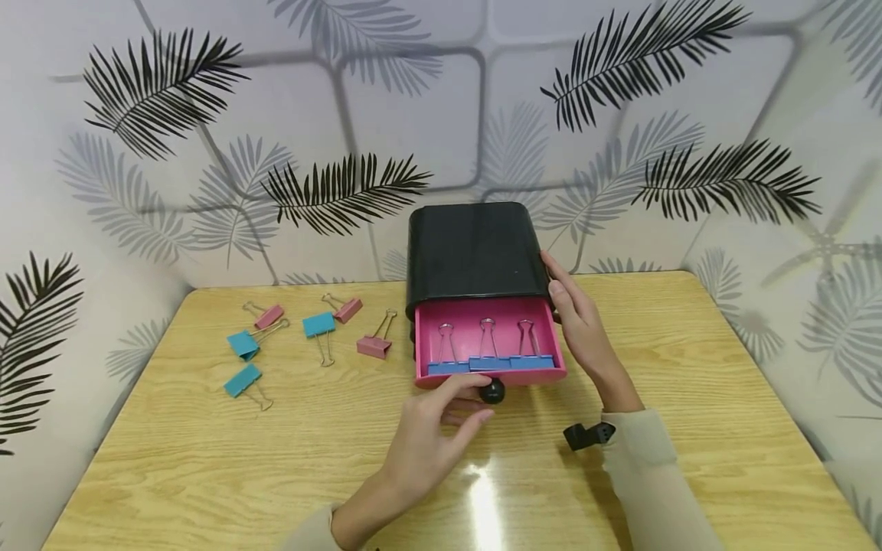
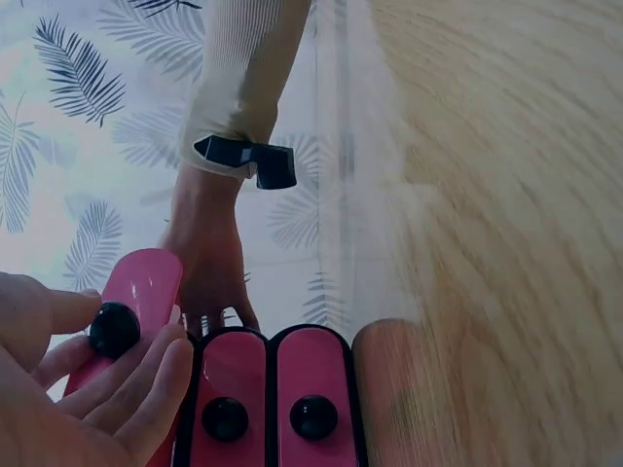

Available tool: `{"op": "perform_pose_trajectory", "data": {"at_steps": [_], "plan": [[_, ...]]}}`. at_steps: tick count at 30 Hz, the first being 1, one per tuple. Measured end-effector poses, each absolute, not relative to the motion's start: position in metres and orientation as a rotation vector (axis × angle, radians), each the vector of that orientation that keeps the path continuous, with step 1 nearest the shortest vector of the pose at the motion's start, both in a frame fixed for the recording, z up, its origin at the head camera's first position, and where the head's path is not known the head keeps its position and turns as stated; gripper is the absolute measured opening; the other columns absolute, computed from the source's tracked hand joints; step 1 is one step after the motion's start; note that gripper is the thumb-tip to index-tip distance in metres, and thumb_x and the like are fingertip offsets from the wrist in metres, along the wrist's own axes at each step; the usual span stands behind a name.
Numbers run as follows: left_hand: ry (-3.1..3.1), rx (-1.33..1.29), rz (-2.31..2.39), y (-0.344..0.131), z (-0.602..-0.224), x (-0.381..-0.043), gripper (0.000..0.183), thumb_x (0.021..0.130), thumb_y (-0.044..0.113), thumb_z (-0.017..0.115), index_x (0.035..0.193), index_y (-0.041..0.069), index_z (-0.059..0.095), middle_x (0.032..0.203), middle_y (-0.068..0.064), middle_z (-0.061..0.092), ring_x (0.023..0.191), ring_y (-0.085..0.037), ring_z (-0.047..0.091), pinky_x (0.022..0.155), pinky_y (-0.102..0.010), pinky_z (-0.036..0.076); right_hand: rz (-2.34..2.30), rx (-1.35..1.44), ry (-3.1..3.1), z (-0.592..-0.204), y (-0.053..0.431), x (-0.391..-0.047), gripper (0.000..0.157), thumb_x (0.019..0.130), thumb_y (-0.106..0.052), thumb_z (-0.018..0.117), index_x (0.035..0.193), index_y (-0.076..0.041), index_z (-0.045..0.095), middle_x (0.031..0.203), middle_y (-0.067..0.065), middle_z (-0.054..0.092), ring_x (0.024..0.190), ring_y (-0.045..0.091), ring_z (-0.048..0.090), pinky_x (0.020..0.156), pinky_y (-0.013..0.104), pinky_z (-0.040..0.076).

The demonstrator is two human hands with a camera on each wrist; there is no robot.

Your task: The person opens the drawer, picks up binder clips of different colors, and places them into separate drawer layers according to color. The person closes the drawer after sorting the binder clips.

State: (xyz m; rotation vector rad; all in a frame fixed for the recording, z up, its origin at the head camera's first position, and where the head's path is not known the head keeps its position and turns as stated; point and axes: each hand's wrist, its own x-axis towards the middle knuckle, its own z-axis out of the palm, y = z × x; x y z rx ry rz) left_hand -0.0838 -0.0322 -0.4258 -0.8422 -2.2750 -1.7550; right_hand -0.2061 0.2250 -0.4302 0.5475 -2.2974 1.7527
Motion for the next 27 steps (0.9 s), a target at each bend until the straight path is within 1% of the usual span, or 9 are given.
{"op": "perform_pose_trajectory", "data": {"at_steps": [3, 5, 9, 13, 16, 20, 24, 27], "plan": [[-2.272, -0.783, -1.633, -0.030, -0.427, -0.085, 0.029, 0.093, 0.010, 0.077, 0.121, 0.012, 0.070, 0.101, -0.003, 0.076, 0.085, -0.013, 0.074, 0.068, -0.023, 0.061, 1.747, 0.555, -2.293, -0.430, 0.226, -0.207, 0.049, 0.114, -0.031, 0.034, 0.163, -0.026, 0.030, 0.166, -0.001, 0.031, 0.139, 0.028, 0.047, 0.093, 0.024, 0.053], [-2.262, -0.748, -1.566, -0.029, -0.427, -0.086, 0.026, 0.093, 0.012, 0.078, 0.118, 0.013, 0.071, 0.098, -0.002, 0.077, 0.081, -0.011, 0.074, 0.065, -0.021, 0.060, 1.756, 0.556, -2.289, -0.430, 0.226, -0.207, 0.049, 0.114, -0.032, 0.034, 0.162, -0.027, 0.031, 0.166, -0.002, 0.032, 0.138, 0.027, 0.048, 0.093, 0.025, 0.053], [-2.232, -0.726, -1.561, -0.029, -0.427, -0.088, 0.024, 0.093, 0.011, 0.078, 0.116, 0.012, 0.071, 0.099, -0.002, 0.077, 0.081, -0.010, 0.073, 0.066, -0.023, 0.060, 1.758, 0.568, -2.290, -0.430, 0.226, -0.207, 0.050, 0.114, -0.032, 0.033, 0.163, -0.026, 0.030, 0.166, 0.000, 0.032, 0.137, 0.029, 0.050, 0.093, 0.026, 0.054], [-2.206, -0.751, -1.600, -0.027, -0.427, -0.092, 0.023, 0.094, 0.011, 0.077, 0.117, 0.011, 0.071, 0.103, -0.001, 0.076, 0.088, -0.010, 0.073, 0.070, -0.026, 0.061, 1.750, 0.560, -2.294, -0.431, 0.226, -0.207, 0.050, 0.114, -0.032, 0.033, 0.163, -0.026, 0.030, 0.166, 0.000, 0.031, 0.139, 0.030, 0.048, 0.094, 0.026, 0.054], [-2.184, -0.748, -1.576, -0.026, -0.427, -0.098, 0.024, 0.094, 0.011, 0.076, 0.118, 0.010, 0.071, 0.107, -0.001, 0.076, 0.094, -0.011, 0.073, 0.078, -0.031, 0.062, 1.750, 0.551, -2.294, -0.431, 0.226, -0.208, 0.050, 0.114, -0.033, 0.033, 0.163, -0.026, 0.030, 0.166, -0.001, 0.031, 0.139, 0.029, 0.048, 0.093, 0.026, 0.054], [-2.165, -0.717, -1.556, -0.025, -0.427, -0.106, 0.025, 0.094, 0.010, 0.077, 0.118, 0.010, 0.071, 0.107, -0.001, 0.076, 0.096, -0.012, 0.073, 0.087, -0.035, 0.060, 1.755, 0.554, -2.291, -0.431, 0.226, -0.208, 0.051, 0.114, -0.034, 0.033, 0.163, -0.023, 0.030, 0.166, -0.001, 0.031, 0.138, 0.028, 0.049, 0.090, 0.027, 0.055], [-2.154, -0.694, -1.573, -0.023, -0.424, -0.115, 0.024, 0.094, 0.011, 0.077, 0.118, 0.011, 0.071, 0.104, -0.001, 0.077, 0.094, -0.010, 0.073, 0.086, -0.036, 0.060, 1.758, 0.552, -2.289, -0.431, 0.225, -0.208, 0.052, 0.114, -0.035, 0.033, 0.163, -0.021, 0.030, 0.166, -0.002, 0.031, 0.138, 0.026, 0.048, 0.090, 0.025, 0.055], [-2.151, -0.667, -1.592, -0.021, -0.422, -0.123, 0.024, 0.094, 0.013, 0.077, 0.117, 0.012, 0.072, 0.101, 0.000, 0.077, 0.092, -0.009, 0.073, 0.083, -0.035, 0.061, 1.774, 0.552, -2.280, -0.431, 0.225, -0.208, 0.052, 0.114, -0.035, 0.033, 0.163, -0.019, 0.030, 0.166, -0.002, 0.031, 0.138, 0.027, 0.048, 0.091, 0.023, 0.054]]}}
